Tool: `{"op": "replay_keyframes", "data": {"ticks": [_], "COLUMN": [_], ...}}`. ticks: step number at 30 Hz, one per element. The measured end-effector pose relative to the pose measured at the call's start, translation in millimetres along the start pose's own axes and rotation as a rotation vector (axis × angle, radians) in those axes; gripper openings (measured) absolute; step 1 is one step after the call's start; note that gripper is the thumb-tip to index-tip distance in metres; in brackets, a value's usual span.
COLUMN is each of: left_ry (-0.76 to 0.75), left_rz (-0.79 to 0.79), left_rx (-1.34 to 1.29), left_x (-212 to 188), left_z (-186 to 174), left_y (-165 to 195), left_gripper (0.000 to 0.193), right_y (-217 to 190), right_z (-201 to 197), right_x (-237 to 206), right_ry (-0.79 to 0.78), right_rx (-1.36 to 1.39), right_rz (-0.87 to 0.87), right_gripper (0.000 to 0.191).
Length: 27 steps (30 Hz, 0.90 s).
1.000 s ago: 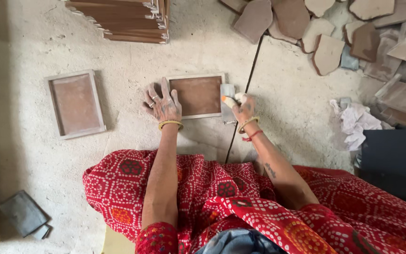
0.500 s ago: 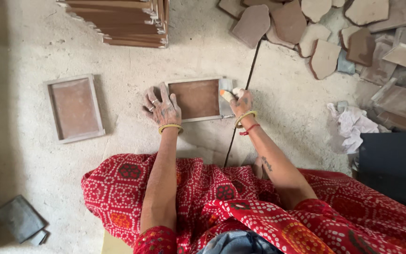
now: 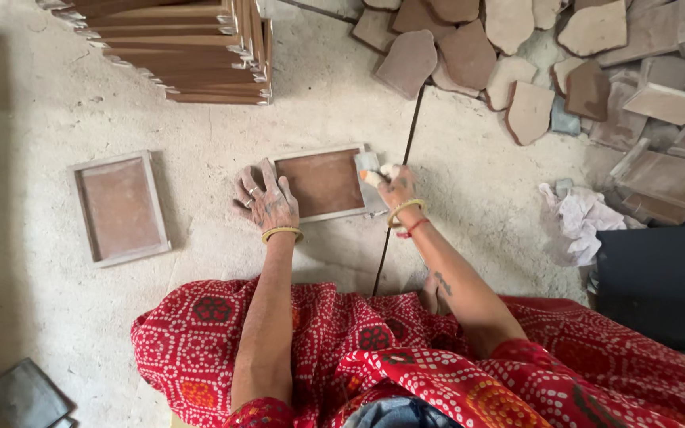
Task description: The person sits on the floor and sands a small rectangular wooden frame using a sanding block. They hold the frame with the left hand and rub the edges and surfaces with the right hand, repeatedly turning the frame to access different sides.
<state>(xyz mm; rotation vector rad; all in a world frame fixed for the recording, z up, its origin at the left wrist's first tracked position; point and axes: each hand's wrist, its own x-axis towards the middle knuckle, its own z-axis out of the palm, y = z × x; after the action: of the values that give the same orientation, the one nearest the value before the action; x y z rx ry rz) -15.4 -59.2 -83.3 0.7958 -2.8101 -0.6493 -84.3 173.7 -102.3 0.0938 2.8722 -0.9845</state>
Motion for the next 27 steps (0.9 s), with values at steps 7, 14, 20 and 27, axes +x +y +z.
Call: {"op": "replay_keyframes", "data": {"ticks": [7, 14, 20, 27], "left_ry": [0.027, 0.037, 0.063, 0.065], "left_rz": [0.008, 0.001, -0.016, -0.025], "left_rx": [0.002, -0.002, -0.029, -0.045], "left_x": [1, 3, 0, 3], "left_z": [1, 4, 0, -4], "left_y": [-1, 1, 2, 7], "left_gripper": [0.051, 0.050, 0.051, 0.051], "right_y": [-18, -2, -36, 12], "right_z": [6, -9, -4, -1], "right_x": [33, -27, 37, -22], "right_ry": [0.119, 0.049, 0.209, 0.003], "right_rx": [-0.111, 0.215, 0.016, -0.045], "right_rz": [-0.126, 0.002, -0.284, -0.076], "right_gripper": [0.032, 0.037, 0.032, 0.029]}}
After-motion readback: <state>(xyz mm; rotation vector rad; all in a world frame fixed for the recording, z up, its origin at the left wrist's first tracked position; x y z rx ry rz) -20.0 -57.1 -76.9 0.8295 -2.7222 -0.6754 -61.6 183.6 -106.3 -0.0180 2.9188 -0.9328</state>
